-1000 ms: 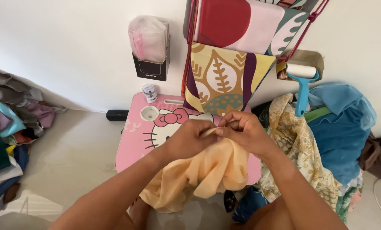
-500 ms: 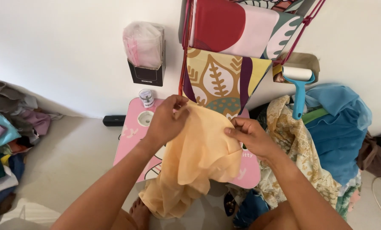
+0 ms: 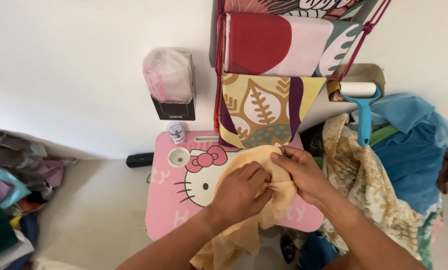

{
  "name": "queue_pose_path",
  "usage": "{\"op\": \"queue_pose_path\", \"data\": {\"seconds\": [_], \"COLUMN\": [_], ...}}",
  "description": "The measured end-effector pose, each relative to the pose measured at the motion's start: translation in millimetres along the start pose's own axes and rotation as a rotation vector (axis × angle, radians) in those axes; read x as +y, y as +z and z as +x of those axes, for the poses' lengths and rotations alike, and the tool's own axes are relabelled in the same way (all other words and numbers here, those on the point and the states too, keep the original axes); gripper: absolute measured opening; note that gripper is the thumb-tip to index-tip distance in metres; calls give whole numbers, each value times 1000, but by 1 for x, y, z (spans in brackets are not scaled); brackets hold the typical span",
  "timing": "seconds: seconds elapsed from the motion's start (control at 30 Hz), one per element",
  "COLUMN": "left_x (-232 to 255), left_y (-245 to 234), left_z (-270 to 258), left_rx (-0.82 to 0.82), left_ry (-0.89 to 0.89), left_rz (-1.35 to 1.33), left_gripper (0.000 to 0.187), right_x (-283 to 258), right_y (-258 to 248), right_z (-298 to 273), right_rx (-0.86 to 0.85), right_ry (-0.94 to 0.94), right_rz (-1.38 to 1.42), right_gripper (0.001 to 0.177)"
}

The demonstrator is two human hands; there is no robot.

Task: Folding a peach-colored cloth on a small table and then cleaning it with a lint roller.

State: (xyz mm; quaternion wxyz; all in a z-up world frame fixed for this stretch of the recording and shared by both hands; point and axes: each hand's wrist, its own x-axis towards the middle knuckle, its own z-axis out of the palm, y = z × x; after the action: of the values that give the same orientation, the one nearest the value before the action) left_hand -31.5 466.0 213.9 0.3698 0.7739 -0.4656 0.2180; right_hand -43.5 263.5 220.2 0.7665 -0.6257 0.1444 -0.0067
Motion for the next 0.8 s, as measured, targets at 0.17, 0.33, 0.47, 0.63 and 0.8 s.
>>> {"op": "queue_pose_path", "data": {"seconds": [0.17, 0.33, 0.47, 0.63, 0.8], "left_x": [5, -8, -16, -26, -42], "left_y": [-15, -20, -28, -27, -20], "left_z": [10, 12, 14, 18, 28], "left_rx": [34, 38, 23, 23, -4], "left_ry": [-170, -242, -343, -388, -405], "left_rz": [-253, -287, -348, -263, -229], "left_gripper": [14, 9, 9, 12, 7], "right_x": [-9, -9, -1, 1, 1], "right_y": [4, 5, 1, -11, -19], "right_z": [-5, -17, -21, -7, 9], "right_rx": [-90, -182, -174, -174, -179], "right_ry": [67, 33, -55, -99, -249], "right_rz": [-74, -280, -396, -508, -624], "right_gripper": [24, 46, 18, 6, 7]}}
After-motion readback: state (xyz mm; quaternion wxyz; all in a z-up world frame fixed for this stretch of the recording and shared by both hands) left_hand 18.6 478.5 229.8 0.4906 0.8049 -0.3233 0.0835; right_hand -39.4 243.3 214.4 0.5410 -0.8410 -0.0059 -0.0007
